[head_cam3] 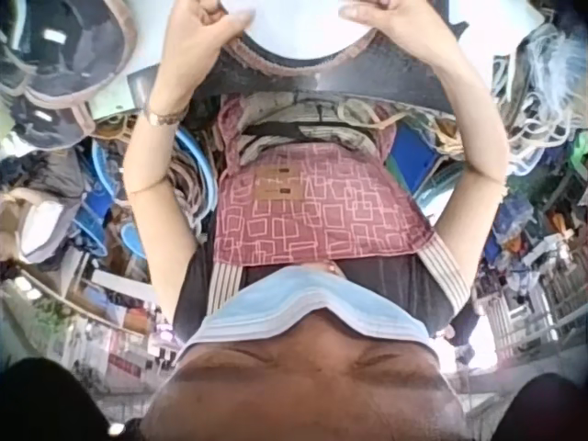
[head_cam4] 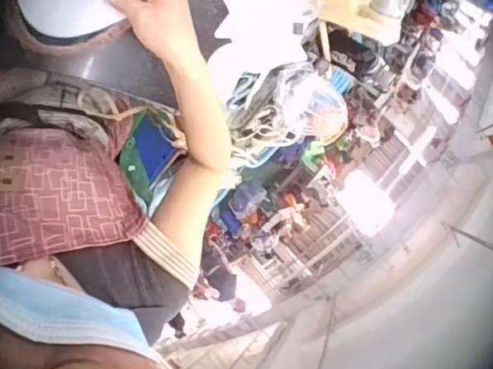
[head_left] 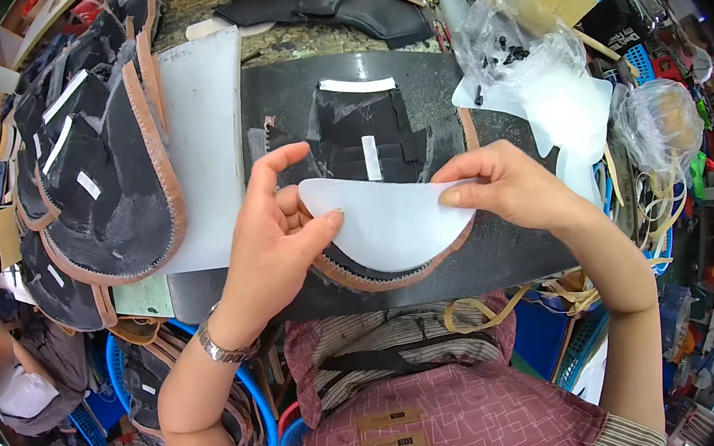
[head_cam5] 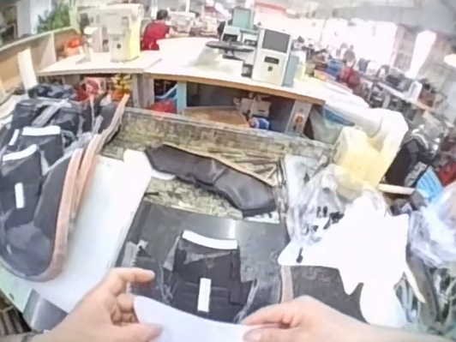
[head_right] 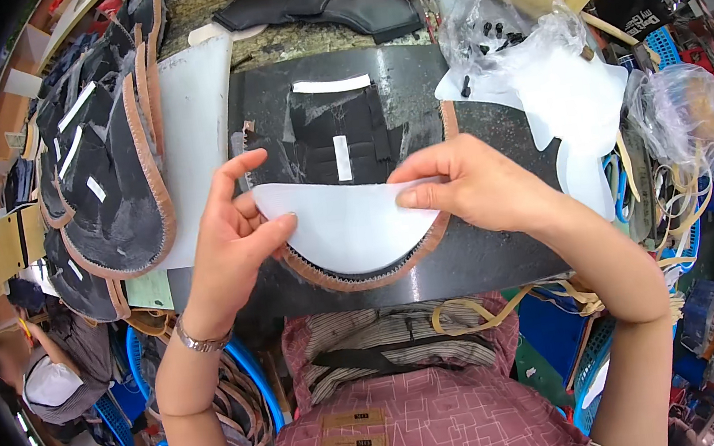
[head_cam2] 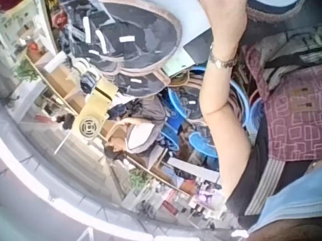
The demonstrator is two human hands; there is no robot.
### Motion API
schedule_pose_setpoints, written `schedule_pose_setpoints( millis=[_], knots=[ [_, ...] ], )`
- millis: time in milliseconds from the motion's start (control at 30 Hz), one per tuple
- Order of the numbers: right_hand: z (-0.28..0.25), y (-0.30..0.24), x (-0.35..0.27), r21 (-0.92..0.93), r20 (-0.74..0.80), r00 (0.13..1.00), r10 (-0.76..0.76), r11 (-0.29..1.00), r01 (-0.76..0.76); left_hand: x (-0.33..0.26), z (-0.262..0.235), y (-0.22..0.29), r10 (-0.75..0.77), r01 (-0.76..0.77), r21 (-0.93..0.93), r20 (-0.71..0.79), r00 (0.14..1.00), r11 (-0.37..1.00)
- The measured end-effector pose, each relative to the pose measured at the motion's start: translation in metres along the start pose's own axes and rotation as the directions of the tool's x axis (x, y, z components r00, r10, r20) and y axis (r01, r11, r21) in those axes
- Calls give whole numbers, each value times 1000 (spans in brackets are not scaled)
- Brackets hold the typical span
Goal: The person assembles footwear components at a workbench, using a hammer and punch to secure parts of a shoe sole. They then attach a white elastic strap to the sole and place a grey fabric insole on top, smoothing it into position. The process is repeated for multiple units, with the person handling various materials including leather, foam, and elastic.
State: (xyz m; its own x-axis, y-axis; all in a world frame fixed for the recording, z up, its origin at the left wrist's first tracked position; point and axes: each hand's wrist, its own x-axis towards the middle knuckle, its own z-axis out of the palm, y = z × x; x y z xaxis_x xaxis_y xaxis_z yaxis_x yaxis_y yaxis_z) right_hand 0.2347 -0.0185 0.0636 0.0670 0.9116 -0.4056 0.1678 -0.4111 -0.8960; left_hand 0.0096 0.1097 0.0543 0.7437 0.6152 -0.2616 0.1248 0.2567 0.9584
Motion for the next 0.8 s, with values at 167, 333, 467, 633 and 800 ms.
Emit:
schedule_pose_setpoints(
  millis=[167, 333, 467, 633, 800],
  knots=[
    [-2, 21, 10, -159, -10, 993, 118, 980, -118, -3, -9, -34, -52, 53, 293, -9, 999, 955],
    [0, 24, 13, -207, -19, 990, 141, 968, -142, -4, -3, -30, -58, 57, 514, -16, 998, 856],
    [12, 20, 12, -415, -76, 997, 10, 909, -41, -6, 4, -26, -97, 115, 685, -66, 993, 719],
    [17, 36, 8, -620, -75, 986, -148, 781, 70, -16, 13, -37, 441, -383, 920, 311, 842, 83],
    [-2, 21, 15, -905, -183, 967, -180, 414, -94, -19, -8, -34, 339, -597, 755, 505, 793, 270]
  ],
)
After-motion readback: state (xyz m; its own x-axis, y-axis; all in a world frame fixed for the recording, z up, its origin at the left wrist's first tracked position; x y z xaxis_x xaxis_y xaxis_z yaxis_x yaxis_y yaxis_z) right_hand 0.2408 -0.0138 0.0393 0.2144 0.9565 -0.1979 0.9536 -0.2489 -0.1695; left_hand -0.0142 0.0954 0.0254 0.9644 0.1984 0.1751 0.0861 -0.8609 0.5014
